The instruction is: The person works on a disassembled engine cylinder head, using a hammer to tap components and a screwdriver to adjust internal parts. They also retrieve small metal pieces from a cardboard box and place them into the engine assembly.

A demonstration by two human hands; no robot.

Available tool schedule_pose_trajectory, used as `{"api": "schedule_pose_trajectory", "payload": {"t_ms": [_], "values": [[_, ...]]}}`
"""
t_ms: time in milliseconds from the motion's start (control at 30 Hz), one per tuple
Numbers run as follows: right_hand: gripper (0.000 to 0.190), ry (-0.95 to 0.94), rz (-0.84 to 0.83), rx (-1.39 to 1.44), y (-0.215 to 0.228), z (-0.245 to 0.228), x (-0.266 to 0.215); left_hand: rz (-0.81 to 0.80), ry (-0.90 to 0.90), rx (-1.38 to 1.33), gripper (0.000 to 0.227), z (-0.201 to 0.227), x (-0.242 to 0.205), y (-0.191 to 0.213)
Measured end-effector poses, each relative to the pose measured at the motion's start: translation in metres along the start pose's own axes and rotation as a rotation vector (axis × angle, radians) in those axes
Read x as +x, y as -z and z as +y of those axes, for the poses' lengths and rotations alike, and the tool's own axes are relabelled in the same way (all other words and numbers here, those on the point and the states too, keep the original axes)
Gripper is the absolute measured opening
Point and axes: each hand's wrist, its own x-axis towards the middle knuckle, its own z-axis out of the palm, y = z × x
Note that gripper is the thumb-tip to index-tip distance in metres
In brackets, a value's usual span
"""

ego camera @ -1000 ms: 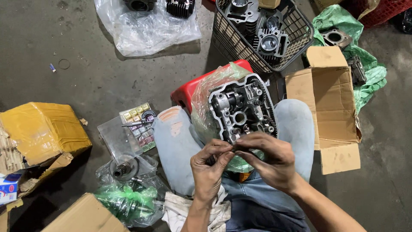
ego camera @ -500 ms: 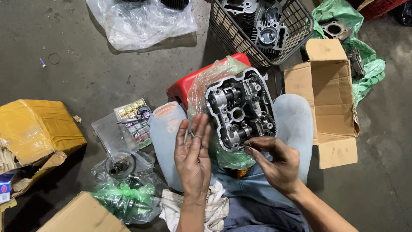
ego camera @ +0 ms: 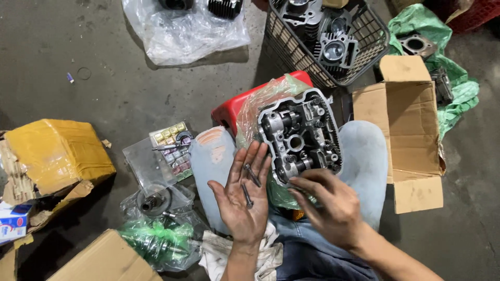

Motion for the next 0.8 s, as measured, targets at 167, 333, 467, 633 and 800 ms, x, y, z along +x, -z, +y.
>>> {"api": "schedule_pose_trajectory", "payload": {"t_ms": [167, 333, 467, 633, 800], "values": [[0.032, -0.039, -0.060, 0.091, -0.020, -0.040, 0.041, 0.045, -0.011, 0.132, 0.080, -0.003, -0.007, -0.015], [0.031, -0.020, -0.176, 0.083, -0.019, -0.039, 0.059, 0.098, 0.016, 0.095, 0.079, -0.004, -0.004, -0.012], [0.023, -0.206, -0.063, 0.383, 0.010, -0.017, 0.074, 0.255, -0.007, 0.131, 0.052, 0.000, 0.001, 0.001], [0.015, -0.249, 0.096, 0.403, 0.008, 0.026, 0.082, 0.594, -0.025, 0.208, 0.042, 0.005, 0.002, 0.022], [0.019, -0.194, 0.121, 0.295, -0.012, 0.042, 0.074, 0.439, 0.022, 0.099, 0.033, 0.004, -0.001, 0.023]]}}
